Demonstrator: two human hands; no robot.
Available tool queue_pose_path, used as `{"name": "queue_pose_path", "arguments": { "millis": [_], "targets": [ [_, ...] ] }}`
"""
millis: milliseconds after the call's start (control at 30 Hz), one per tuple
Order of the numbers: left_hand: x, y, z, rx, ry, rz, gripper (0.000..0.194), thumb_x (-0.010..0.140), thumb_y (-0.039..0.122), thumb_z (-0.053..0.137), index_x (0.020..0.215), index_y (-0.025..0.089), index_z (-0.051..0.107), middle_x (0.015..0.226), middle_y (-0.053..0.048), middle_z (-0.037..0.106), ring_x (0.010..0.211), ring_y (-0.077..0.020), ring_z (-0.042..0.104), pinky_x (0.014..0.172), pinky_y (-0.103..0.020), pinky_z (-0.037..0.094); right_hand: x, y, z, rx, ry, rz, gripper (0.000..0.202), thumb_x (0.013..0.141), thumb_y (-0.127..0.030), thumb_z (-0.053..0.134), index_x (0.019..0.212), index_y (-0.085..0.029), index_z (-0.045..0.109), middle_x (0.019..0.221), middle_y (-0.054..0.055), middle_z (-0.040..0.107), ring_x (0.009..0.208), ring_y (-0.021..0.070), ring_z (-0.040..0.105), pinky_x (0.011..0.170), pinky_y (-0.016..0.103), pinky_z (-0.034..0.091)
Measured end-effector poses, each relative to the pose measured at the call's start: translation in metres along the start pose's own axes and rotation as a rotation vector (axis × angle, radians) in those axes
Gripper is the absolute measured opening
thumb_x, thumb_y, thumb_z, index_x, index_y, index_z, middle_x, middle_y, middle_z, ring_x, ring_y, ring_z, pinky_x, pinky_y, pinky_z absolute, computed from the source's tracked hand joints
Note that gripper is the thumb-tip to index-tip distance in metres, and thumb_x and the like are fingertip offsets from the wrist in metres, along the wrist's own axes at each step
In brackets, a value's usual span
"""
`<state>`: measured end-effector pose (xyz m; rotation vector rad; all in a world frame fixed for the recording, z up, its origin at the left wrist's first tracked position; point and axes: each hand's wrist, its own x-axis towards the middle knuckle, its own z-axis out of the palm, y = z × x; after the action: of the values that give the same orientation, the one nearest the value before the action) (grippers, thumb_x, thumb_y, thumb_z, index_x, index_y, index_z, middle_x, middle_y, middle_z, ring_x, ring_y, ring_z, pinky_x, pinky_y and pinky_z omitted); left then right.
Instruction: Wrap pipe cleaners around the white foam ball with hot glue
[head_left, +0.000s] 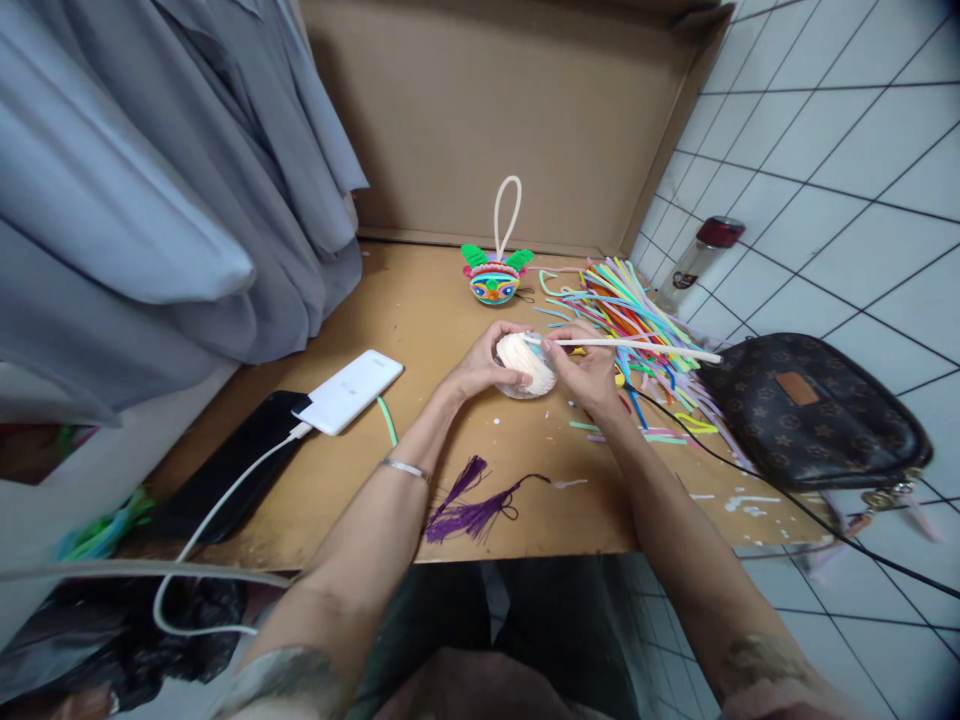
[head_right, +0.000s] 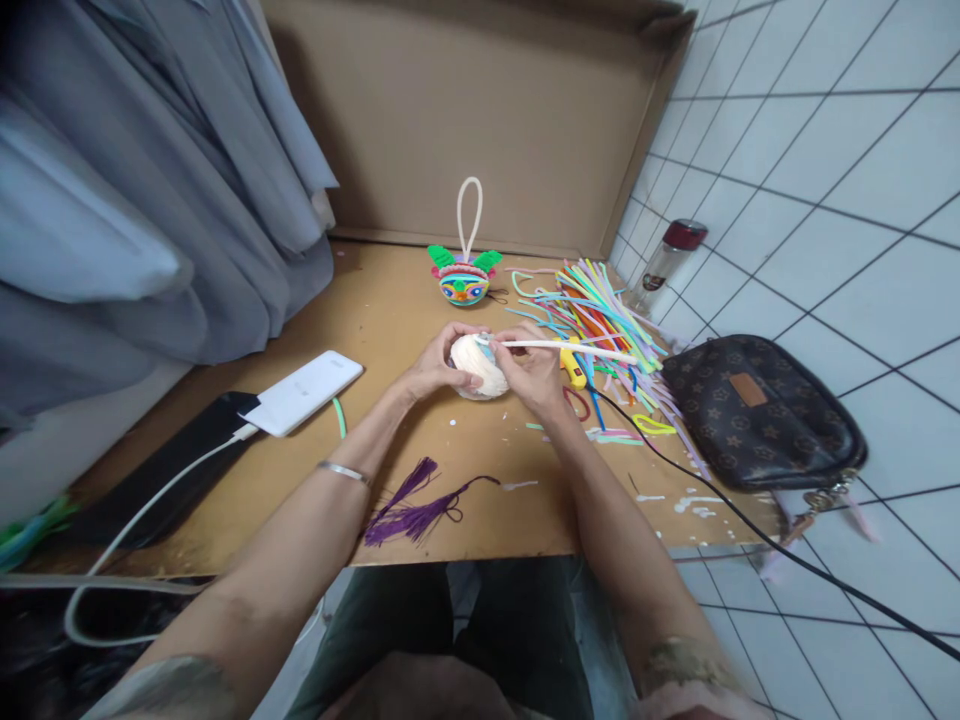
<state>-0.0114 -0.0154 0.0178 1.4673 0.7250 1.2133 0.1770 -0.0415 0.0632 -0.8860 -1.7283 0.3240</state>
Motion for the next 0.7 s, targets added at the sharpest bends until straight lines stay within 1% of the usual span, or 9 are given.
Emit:
{"name": "queue_pose_path", "arguments": {
  "millis": [200, 467, 700],
  "targets": [
    [0.0013, -0.0030, -0.0019, -0.012, -0.015, 0.020, 0.085, 0.041, 0.030, 0.098, 0.116, 0.021, 0.060, 0.131, -0.009, 0.066, 0.118, -0.0274, 0.064, 0.104, -0.040, 0.049, 0.0024, -0.0017, -0.0041, -0.047, -0.073, -0.027, 0.015, 0.084, -0.035, 0.061, 0.072, -0.025, 0.063, 0.075, 0.002, 0.069, 0.075, 0.0190, 0.065, 0.074, 0.034, 0.054],
    [0.0004, 0.0003, -0.0002, -0.004, -0.001, -0.008, 0.085, 0.039, 0.030, 0.097, 0.114, 0.021, 0.059, 0.132, -0.009, 0.065, 0.118, -0.0275, 0.062, 0.104, -0.040, 0.048, 0.0016, -0.0035, -0.0045, -0.040, -0.123, -0.032, 0.015, 0.083, -0.036, 0.060, 0.072, -0.026, 0.063, 0.074, 0.002, 0.068, 0.076, 0.0199, 0.063, 0.070, 0.033, 0.053],
    [0.0017, -0.0046, -0.0025, 0.005, -0.012, 0.025, 0.084, 0.041, 0.032, 0.098, 0.115, 0.021, 0.060, 0.138, -0.011, 0.064, 0.122, -0.0291, 0.063, 0.107, -0.042, 0.048, 0.0008, -0.0020, -0.0040, -0.038, -0.130, -0.065, 0.017, 0.084, -0.038, 0.061, 0.071, -0.027, 0.062, 0.073, 0.002, 0.068, 0.073, 0.0198, 0.062, 0.071, 0.034, 0.052]
  ]
}}
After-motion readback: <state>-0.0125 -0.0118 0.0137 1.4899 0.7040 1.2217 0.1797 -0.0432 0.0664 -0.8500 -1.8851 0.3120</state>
